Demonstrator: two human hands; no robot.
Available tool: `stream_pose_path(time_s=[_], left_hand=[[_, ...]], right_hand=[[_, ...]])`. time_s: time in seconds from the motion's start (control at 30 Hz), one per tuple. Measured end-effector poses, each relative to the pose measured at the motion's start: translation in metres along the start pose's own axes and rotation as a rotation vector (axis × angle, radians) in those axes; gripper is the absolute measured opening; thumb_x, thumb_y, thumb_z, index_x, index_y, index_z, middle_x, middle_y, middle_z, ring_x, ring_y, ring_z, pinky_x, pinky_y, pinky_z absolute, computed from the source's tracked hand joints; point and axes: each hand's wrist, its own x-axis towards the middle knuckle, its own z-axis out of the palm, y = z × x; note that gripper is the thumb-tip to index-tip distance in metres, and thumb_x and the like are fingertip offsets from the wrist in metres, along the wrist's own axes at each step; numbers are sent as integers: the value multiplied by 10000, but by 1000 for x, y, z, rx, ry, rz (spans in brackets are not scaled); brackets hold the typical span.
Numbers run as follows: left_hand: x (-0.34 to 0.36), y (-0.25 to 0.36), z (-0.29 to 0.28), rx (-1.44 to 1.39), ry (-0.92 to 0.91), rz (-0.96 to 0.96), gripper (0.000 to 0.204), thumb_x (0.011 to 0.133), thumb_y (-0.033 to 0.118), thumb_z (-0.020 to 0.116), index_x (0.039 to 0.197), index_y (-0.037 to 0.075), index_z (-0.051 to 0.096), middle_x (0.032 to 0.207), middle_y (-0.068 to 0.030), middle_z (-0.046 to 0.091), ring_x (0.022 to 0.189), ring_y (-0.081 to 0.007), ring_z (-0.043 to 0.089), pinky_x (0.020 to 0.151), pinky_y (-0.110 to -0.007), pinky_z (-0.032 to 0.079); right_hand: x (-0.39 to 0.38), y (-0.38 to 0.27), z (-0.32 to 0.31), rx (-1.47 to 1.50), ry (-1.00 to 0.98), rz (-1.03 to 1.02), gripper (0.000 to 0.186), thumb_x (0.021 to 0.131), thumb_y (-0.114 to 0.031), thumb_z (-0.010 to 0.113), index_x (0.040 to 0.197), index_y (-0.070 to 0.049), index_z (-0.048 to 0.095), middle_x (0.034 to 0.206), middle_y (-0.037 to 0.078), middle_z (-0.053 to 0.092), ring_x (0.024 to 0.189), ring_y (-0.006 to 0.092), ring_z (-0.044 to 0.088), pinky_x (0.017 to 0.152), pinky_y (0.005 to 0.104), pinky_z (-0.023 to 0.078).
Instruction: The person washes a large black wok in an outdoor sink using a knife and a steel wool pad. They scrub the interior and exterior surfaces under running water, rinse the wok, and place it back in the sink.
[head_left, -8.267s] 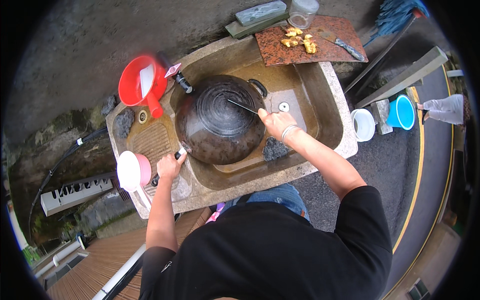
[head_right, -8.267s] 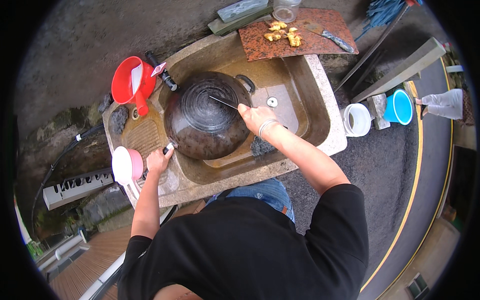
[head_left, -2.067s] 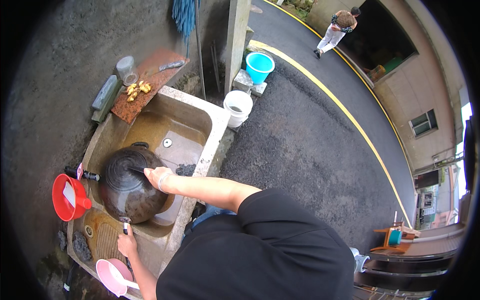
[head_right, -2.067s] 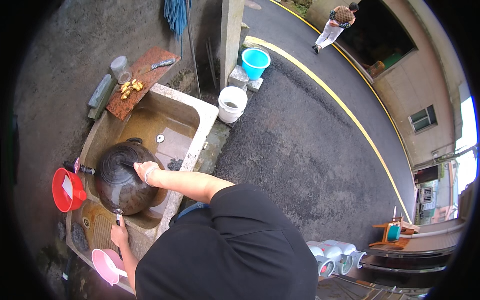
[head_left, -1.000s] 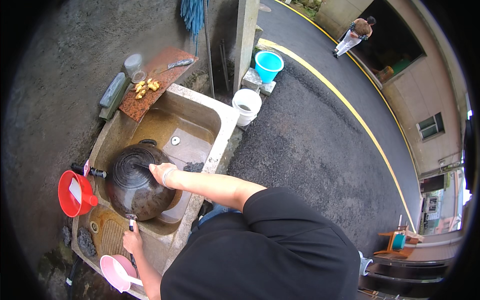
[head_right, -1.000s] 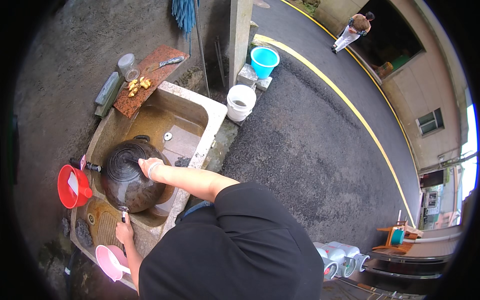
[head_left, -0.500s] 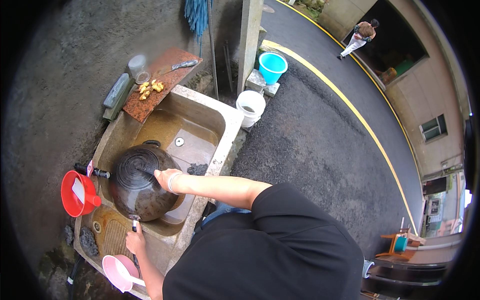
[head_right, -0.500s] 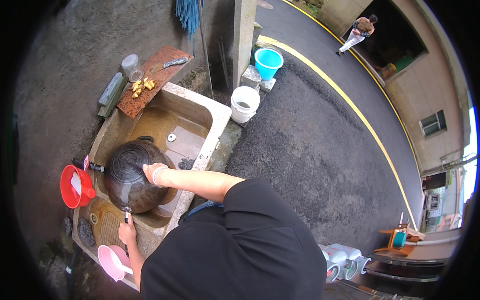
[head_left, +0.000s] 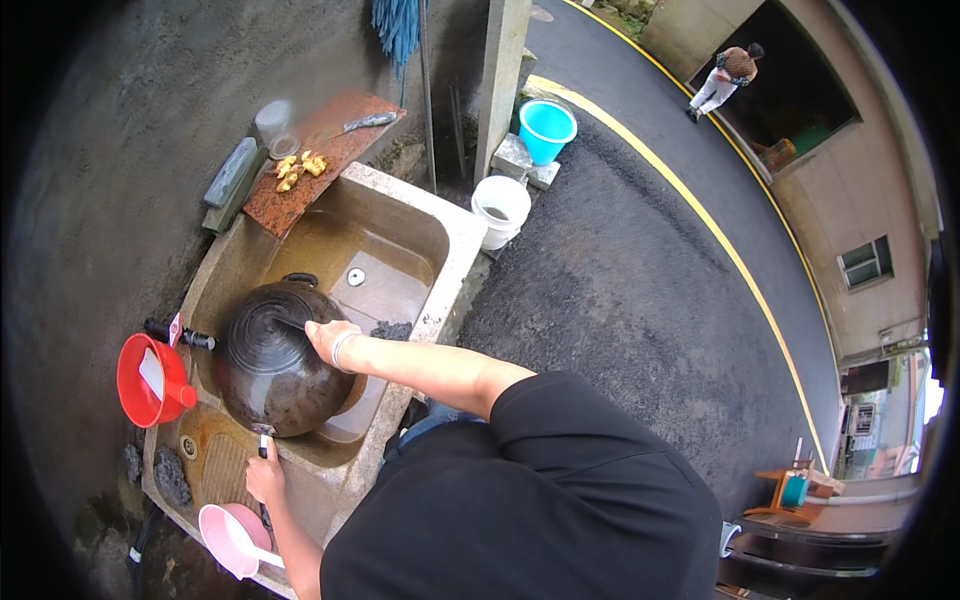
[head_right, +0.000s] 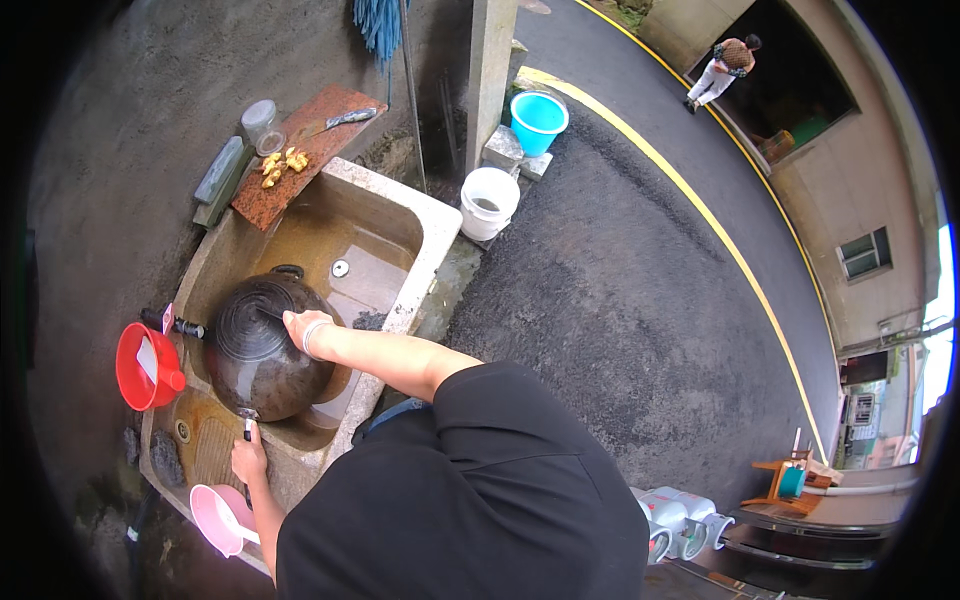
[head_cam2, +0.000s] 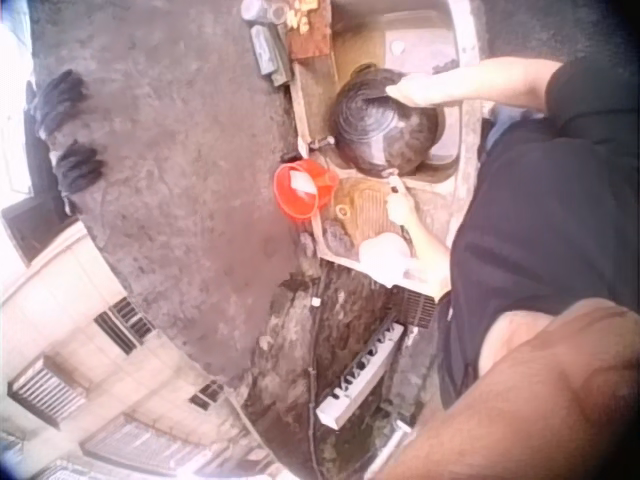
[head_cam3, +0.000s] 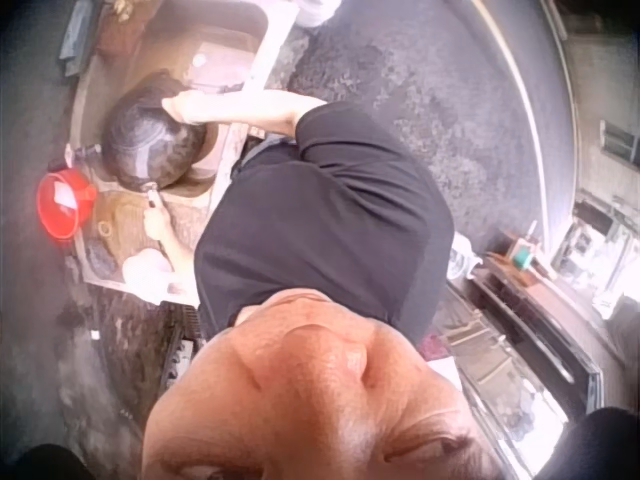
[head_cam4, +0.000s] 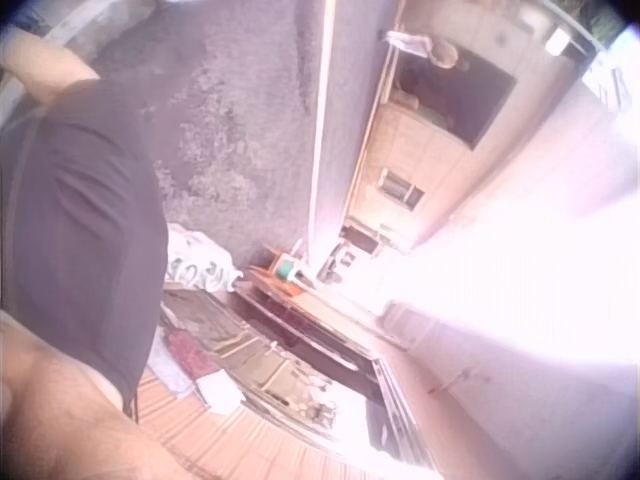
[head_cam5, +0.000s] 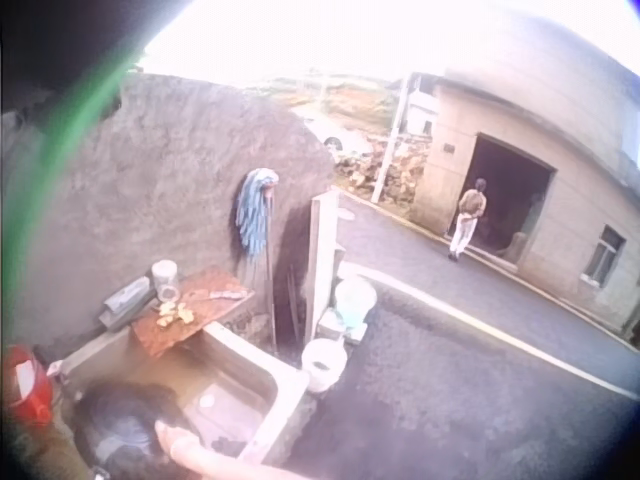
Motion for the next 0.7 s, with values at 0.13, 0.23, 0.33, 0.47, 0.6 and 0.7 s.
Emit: stream_pose_path(time_s=[0.13, 0.23, 0.33, 0.47, 0.6, 0.7], left_hand=[[-3, 3, -12, -8, -56, -42, 784, 839, 696, 388, 895, -35, 669, 900, -258, 659, 895, -389, 645, 803, -471, 495], [0, 4, -13, -66, -87, -57, 773, 821, 700, 417, 909, -23, 676, 929, -254, 661, 929, -377, 642, 831, -463, 488], [-2, 4, -23, -96, -133, -58, 803, 821, 710, 397, 911, -39, 674, 949, -269, 654, 951, -385, 635, 847, -456, 486], [-2, -2, -14, -100, -134, -50, 803, 815, 719, 399, 934, -27, 671, 947, -253, 660, 950, -371, 638, 852, -450, 487], [11, -7, 0, -65, -103, -50, 784, 806, 722, 419, 919, -9, 678, 949, -242, 662, 949, -365, 640, 850, -434, 491], [1, 4, -12, -47, -89, -50, 785, 814, 714, 417, 897, -19, 683, 904, -250, 662, 894, -389, 646, 786, -475, 499]], right_hand=[[-22, -10, -7, -27, -59, -78, 215, 929, -130, 367, 1058, -41, 515, 893, 249, 659, 861, 380, 661, 733, 450, 532], [-39, -9, 6, -49, -41, -105, 183, 916, -107, 373, 1033, -41, 498, 863, 249, 659, 825, 383, 664, 708, 459, 532], [-31, -8, 7, -125, -10, -132, 154, 912, -95, 385, 1018, -42, 484, 837, 235, 662, 779, 357, 672, 686, 455, 532], [-43, -13, 8, -296, 35, -223, 163, 877, -57, 435, 1034, -28, 464, 799, 190, 665, 765, 292, 682, 643, 390, 545], [-42, -4, 14, -258, 16, -173, 178, 870, -75, 443, 1040, -30, 468, 814, 178, 669, 775, 288, 687, 654, 386, 551], [-21, 5, 16, -94, 37, -152, 152, 897, -117, 411, 988, -47, 511, 866, 210, 671, 794, 349, 675, 678, 438, 538]])
